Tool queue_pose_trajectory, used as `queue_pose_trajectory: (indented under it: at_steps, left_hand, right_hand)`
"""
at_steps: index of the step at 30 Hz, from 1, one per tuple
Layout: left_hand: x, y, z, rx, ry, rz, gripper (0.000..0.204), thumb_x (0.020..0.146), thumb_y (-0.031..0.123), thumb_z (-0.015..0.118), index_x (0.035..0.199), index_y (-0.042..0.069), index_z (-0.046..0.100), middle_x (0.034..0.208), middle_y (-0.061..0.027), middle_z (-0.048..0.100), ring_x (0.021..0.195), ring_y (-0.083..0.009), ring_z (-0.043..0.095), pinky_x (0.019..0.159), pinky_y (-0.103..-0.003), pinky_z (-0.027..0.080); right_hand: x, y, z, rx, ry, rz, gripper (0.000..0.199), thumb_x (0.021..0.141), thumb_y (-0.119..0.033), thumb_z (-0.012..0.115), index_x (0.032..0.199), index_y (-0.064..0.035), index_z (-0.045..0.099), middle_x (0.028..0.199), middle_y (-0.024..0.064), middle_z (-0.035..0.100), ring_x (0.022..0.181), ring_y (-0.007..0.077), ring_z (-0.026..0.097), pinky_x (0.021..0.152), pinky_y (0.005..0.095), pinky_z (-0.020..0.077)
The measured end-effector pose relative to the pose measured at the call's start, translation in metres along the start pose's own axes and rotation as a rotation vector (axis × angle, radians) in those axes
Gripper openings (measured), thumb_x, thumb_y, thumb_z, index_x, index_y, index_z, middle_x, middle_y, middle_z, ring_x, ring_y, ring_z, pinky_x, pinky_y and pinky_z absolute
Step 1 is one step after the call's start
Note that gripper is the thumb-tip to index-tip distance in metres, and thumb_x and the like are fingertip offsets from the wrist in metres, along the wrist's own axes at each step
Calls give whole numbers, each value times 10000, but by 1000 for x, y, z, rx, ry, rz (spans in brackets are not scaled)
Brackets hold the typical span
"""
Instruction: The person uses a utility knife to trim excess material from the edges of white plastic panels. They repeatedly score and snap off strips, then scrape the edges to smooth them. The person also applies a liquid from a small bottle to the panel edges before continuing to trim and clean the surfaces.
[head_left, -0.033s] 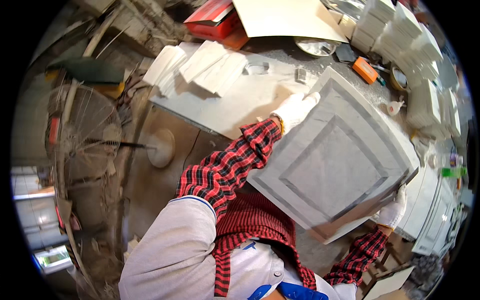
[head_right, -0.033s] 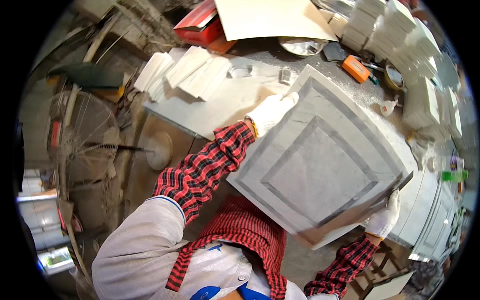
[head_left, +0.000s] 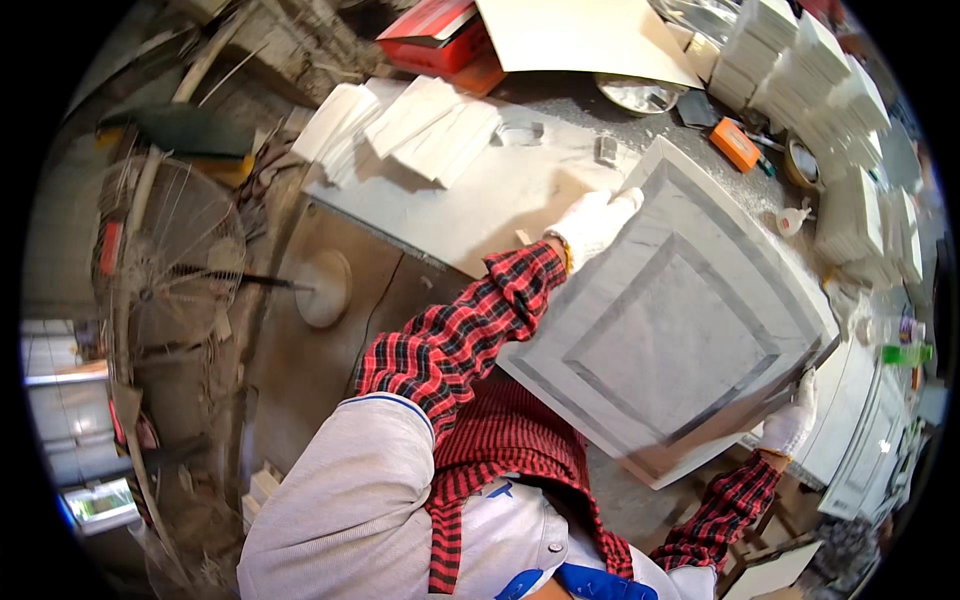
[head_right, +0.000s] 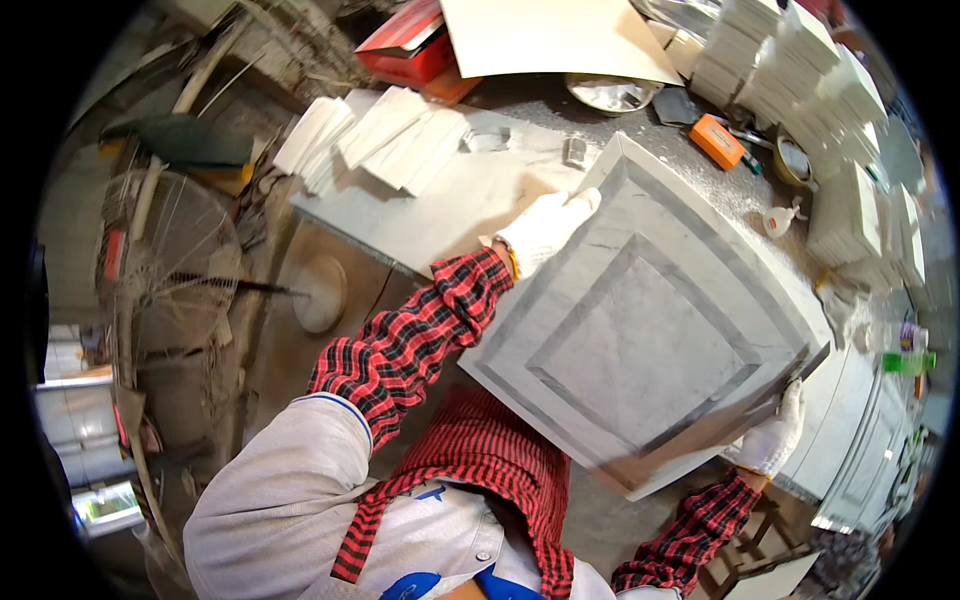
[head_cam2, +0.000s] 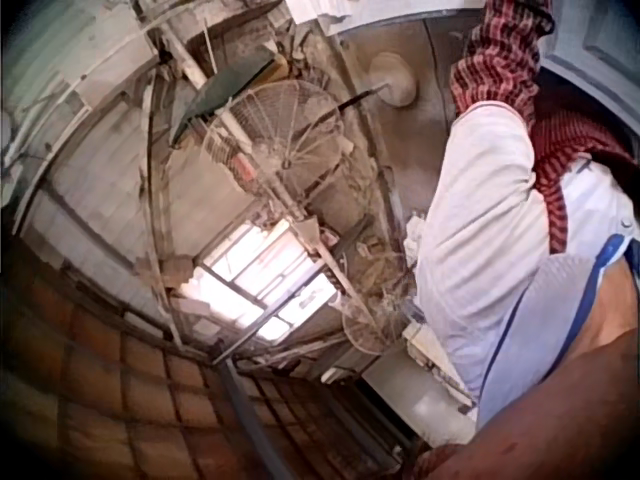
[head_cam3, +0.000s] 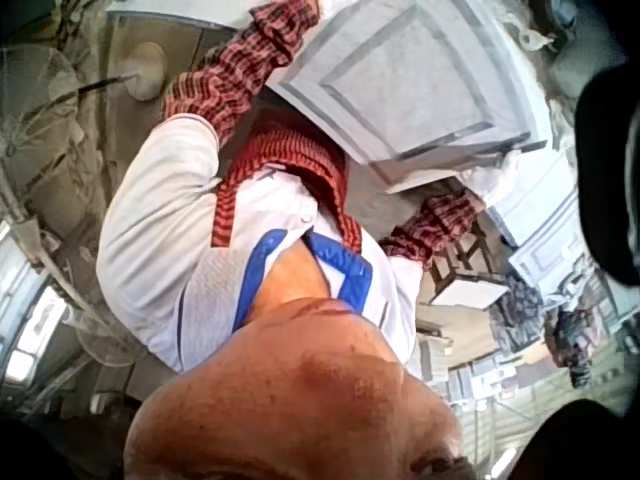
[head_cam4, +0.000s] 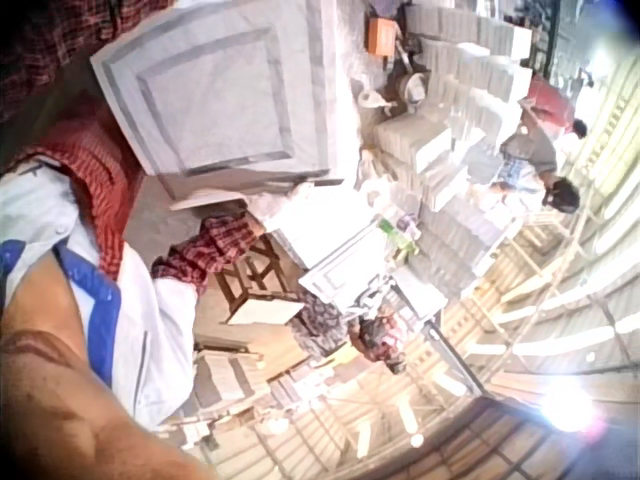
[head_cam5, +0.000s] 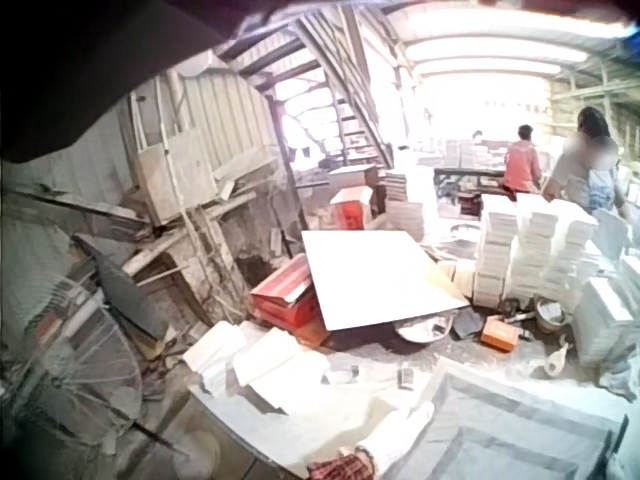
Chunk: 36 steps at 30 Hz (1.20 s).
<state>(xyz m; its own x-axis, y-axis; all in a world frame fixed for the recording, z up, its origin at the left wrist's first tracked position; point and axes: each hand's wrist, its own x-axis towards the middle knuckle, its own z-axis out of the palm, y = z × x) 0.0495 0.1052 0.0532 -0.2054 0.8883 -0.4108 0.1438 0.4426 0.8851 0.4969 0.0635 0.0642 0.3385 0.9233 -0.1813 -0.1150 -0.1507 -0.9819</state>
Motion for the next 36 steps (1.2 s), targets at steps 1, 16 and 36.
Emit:
queue_pose_trajectory:
  at_steps: [1,16,36]
  left_hand:
    - [-9,1,10,-6,37,-14,752,963,598,544,1312,-67,565,1239,-176,647,1153,-225,569,992,-342,432]
    - [-62,-8,79,-78,243,-157,697,971,550,552,1363,-26,556,1285,-204,637,1198,-270,582,1016,-354,440]
    - [-67,-2,68,731,357,135,460,852,467,689,1064,64,624,1042,-158,639,1013,-329,629,842,-451,520]
  right_hand:
    - [21,5,-16,105,18,45,379,1030,-250,559,1287,23,615,1239,70,636,1152,162,569,1029,312,414]
    - [111,13,-45,-70,-206,101,374,1036,-245,550,1291,20,621,1225,44,642,1137,137,571,996,275,416]
    - [113,27,-36,-13,-101,40,358,1019,-266,581,1246,4,642,1140,23,659,1036,121,590,893,266,456]
